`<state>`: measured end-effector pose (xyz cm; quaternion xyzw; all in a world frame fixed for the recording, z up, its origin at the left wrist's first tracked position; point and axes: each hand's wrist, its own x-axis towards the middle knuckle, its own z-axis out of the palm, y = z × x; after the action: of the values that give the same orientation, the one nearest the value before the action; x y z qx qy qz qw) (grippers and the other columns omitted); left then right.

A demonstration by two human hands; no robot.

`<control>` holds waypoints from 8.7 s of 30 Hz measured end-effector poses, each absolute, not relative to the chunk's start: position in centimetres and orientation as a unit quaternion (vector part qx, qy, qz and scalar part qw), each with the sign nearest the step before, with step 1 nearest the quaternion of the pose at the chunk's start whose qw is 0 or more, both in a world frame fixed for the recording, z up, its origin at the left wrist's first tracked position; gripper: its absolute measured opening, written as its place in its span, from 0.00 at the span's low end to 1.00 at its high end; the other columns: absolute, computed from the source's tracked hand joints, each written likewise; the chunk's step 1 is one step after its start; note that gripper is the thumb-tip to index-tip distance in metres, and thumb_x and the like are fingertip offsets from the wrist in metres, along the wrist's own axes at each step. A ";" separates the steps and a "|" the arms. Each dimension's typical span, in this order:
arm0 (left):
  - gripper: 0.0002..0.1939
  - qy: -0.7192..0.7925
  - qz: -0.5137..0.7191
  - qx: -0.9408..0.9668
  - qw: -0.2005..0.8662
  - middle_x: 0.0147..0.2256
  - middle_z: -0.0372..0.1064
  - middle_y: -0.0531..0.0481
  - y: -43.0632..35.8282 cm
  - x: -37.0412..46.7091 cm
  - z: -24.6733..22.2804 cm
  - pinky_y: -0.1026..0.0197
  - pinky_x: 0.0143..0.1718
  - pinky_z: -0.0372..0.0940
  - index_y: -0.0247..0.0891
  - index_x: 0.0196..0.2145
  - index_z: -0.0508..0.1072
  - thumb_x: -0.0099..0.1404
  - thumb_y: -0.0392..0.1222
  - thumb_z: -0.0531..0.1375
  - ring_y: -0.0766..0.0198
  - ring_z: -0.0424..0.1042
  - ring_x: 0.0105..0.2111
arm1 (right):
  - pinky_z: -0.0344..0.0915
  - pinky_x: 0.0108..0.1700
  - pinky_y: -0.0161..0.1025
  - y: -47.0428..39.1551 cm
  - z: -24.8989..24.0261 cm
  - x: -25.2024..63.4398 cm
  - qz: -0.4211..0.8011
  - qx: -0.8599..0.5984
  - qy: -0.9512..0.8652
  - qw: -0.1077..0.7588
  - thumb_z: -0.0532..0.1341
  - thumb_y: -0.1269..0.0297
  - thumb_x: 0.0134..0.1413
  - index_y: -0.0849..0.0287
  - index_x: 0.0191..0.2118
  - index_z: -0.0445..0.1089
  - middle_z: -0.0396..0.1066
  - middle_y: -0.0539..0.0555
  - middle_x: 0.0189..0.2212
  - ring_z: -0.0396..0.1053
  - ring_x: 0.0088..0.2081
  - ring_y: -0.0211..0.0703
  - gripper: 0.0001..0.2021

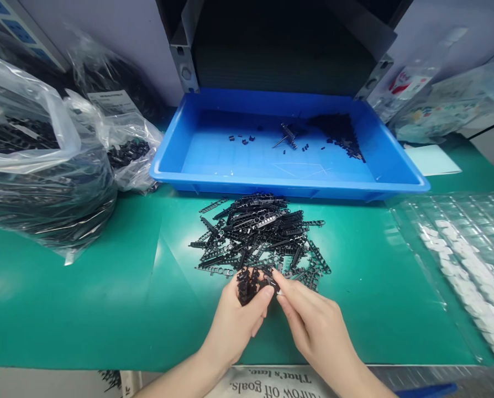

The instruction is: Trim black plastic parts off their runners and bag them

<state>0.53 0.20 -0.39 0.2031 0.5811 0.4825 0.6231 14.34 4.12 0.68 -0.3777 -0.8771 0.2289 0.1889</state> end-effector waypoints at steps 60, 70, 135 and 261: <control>0.19 0.454 0.476 0.127 0.742 0.16 0.64 0.56 0.2 0.3 -0.2 0.71 0.13 0.57 0.35 0.27 0.63 0.51 0.53 0.64 0.72 0.62 0.13 | 0.61 0.24 0.31 5.7 0.7 15.4 0.203 -0.202 -0.911 0.297 0.51 0.78 0.55 0.61 0.40 0.65 0.71 0.54 0.32 0.68 0.27 0.36 0.10; 0.17 0.555 0.481 0.186 0.652 0.24 0.66 0.53 0.1 -0.3 0.5 0.71 0.11 0.45 0.33 0.32 0.67 0.54 0.51 0.61 0.79 0.51 0.12 | 0.67 0.32 0.37 5.5 1.9 16.0 0.395 -0.351 -0.834 0.159 0.47 0.64 0.62 0.53 0.54 0.57 0.64 0.57 0.44 0.68 0.35 0.42 0.16; 0.14 0.546 0.510 0.153 0.647 0.17 0.55 0.60 -0.2 -0.7 -0.4 0.68 0.15 0.44 0.37 0.26 0.63 0.53 0.48 0.62 0.74 0.49 0.15 | 0.55 0.19 0.36 7.6 0.1 17.1 0.111 -0.519 -0.842 0.096 0.45 0.53 0.60 0.57 0.29 0.66 0.71 0.53 0.22 0.67 0.20 0.44 0.19; 0.16 0.542 0.479 0.144 0.675 0.16 0.49 0.63 0.9 -0.5 -0.3 0.70 0.15 0.41 0.34 0.28 0.65 0.49 0.46 0.66 0.77 0.44 0.16 | 0.63 0.25 0.35 5.8 0.7 14.8 0.180 -0.312 -0.921 0.150 0.43 0.66 0.65 0.65 0.51 0.63 0.73 0.55 0.32 0.68 0.28 0.39 0.17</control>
<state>-0.52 0.85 -0.28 0.1442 0.5415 0.4793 0.6754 14.82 5.83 0.73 -0.3118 -0.9209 0.1799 0.1498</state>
